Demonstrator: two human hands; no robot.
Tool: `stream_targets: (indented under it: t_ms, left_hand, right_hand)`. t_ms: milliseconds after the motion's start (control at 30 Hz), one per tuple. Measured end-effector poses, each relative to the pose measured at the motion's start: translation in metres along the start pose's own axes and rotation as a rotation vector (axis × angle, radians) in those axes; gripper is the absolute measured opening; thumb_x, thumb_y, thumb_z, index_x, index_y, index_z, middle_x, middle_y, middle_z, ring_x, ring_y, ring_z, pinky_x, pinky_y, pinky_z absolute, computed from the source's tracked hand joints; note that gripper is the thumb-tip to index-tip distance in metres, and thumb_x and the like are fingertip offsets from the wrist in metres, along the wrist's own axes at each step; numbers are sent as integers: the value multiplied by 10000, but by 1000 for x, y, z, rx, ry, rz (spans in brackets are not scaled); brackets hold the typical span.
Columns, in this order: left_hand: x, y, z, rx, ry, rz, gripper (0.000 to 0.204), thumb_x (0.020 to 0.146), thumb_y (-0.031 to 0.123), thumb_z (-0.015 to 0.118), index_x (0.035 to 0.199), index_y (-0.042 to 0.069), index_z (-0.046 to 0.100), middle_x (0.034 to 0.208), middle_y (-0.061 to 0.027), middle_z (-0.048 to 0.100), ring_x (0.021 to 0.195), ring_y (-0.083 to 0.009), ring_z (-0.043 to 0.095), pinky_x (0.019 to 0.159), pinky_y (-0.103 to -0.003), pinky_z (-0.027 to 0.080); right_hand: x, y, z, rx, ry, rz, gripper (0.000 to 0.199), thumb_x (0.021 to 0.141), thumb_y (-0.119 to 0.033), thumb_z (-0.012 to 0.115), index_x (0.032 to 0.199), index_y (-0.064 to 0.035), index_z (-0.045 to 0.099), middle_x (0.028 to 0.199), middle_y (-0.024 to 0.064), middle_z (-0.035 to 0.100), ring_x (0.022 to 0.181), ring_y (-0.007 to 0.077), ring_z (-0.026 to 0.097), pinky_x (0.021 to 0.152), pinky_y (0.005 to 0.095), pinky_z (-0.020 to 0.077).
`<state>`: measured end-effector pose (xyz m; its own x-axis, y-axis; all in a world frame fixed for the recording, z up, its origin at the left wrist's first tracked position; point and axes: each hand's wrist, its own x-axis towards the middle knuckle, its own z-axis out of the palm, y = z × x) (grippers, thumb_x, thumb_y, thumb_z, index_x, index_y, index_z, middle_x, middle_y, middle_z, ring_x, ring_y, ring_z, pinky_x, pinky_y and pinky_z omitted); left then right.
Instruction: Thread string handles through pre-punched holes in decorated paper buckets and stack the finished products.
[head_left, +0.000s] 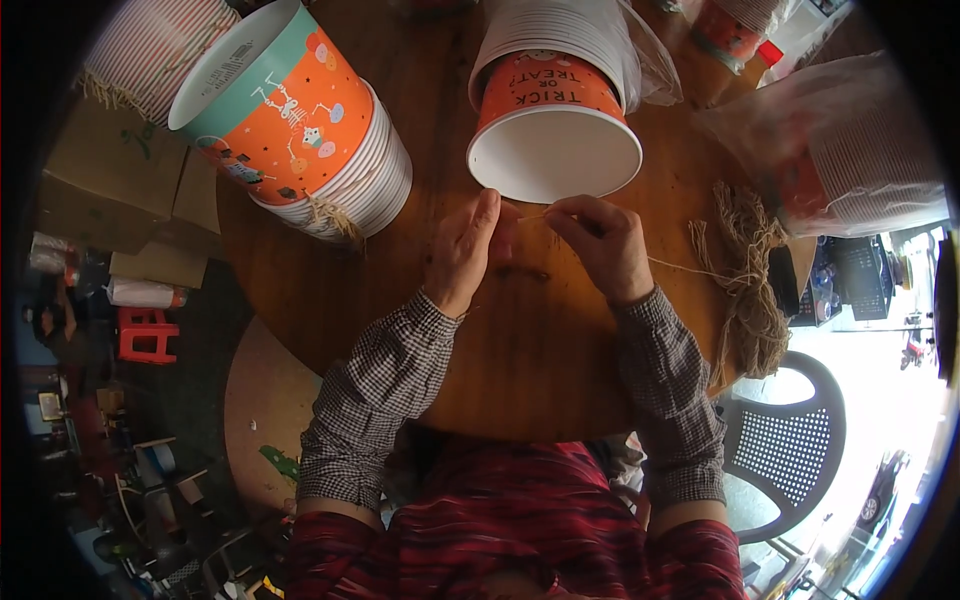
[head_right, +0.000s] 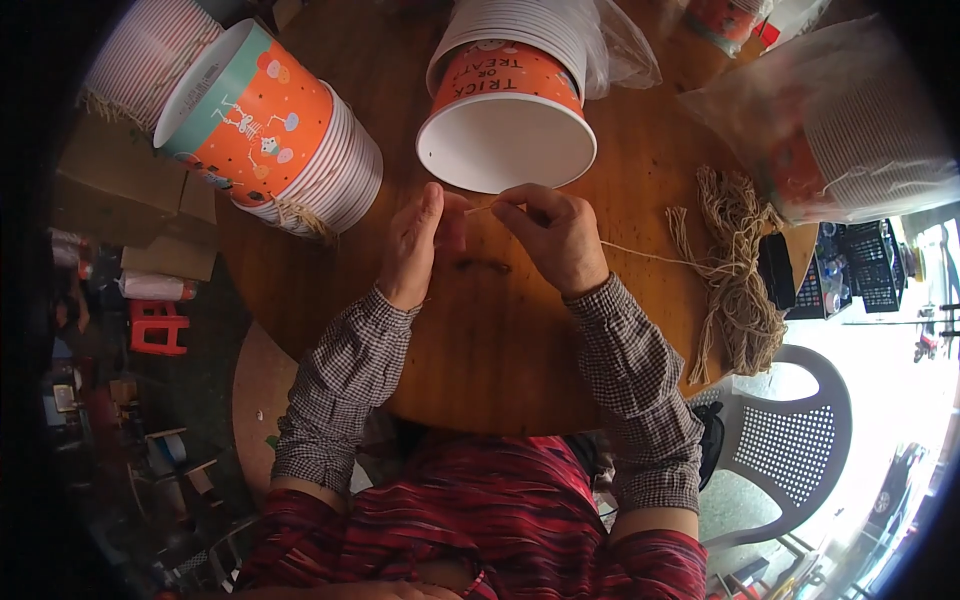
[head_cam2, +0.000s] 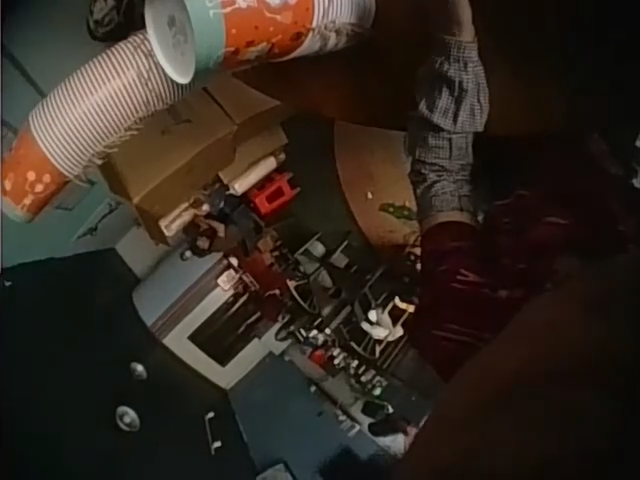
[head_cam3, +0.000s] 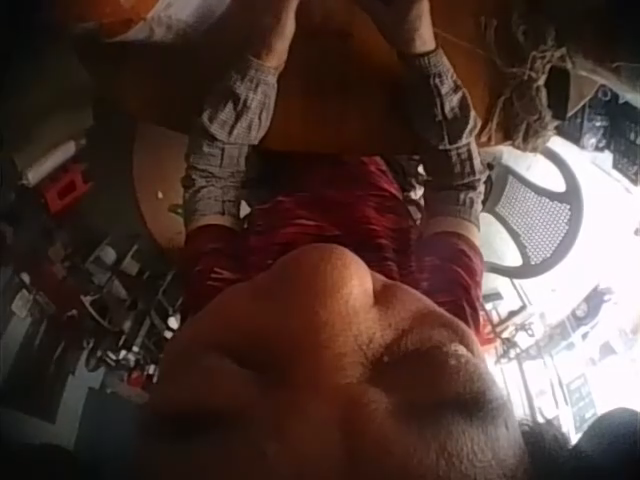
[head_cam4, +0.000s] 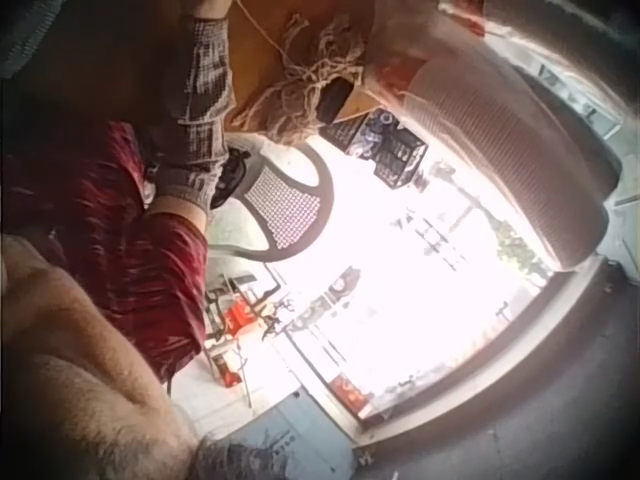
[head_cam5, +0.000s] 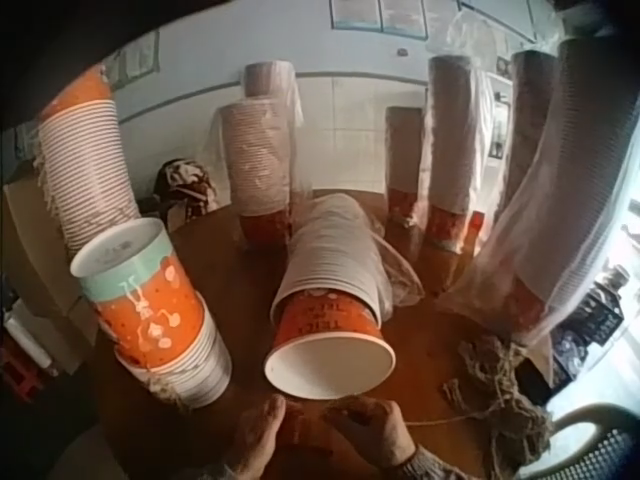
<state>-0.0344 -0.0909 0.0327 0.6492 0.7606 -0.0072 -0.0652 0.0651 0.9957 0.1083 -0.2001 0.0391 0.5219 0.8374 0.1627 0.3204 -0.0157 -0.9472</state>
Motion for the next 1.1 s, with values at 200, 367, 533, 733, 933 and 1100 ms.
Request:
stream_targets:
  t_ms: [200, 367, 533, 733, 933, 1100]
  left_hand:
    - [-3, -2, -7, -117, -267, -294, 473, 960, 448, 495, 738, 44, 602, 592, 4, 495, 525, -81, 451, 494, -229, 364]
    - [-1, -10, -5, -104, -135, -179, 373, 949, 351, 562, 725, 53, 584, 599, 20, 492, 520, -59, 423, 487, -218, 344]
    - [1, -12, -5, 1, -107, -43, 314, 955, 292, 567, 754, 51, 593, 628, 36, 506, 564, -37, 437, 515, -201, 345]
    - [-1, -9, -5, 10, -128, -41, 258, 950, 253, 575, 821, 33, 611, 676, 35, 527, 615, -37, 456, 570, -195, 372]
    - [0, -9, -6, 35, -132, -16, 192, 934, 191, 599, 862, 13, 596, 666, 29, 541, 601, -38, 481, 551, -193, 405]
    - [0, -13, -5, 45, -152, 5, 125, 916, 121, 602, 894, -2, 594, 711, 5, 579, 648, -54, 538, 589, -208, 445]
  right_hand:
    - [-3, 1, 6, 0, -27, -43, 115, 840, -92, 689, 913, -4, 679, 675, -26, 587, 607, 16, 476, 555, 195, 405]
    - [-4, 3, 8, -55, -30, -31, 128, 831, -101, 698, 916, -6, 680, 636, -16, 580, 565, 24, 467, 521, 212, 407]
    - [-4, 0, 8, -50, -17, -48, 125, 827, -103, 698, 905, -7, 684, 633, -1, 586, 561, 27, 477, 521, 213, 412]
    - [-2, 0, 6, -62, -34, -13, 107, 827, -73, 686, 921, -22, 692, 632, -48, 548, 566, 10, 419, 515, 192, 353]
    - [0, -6, 1, -141, -70, 40, 148, 812, -127, 711, 921, -31, 680, 610, 4, 578, 554, 36, 488, 524, 220, 413]
    - [-1, -4, 1, -132, -64, 22, 140, 811, -121, 707, 920, -38, 680, 618, 10, 593, 563, 39, 513, 541, 221, 432]
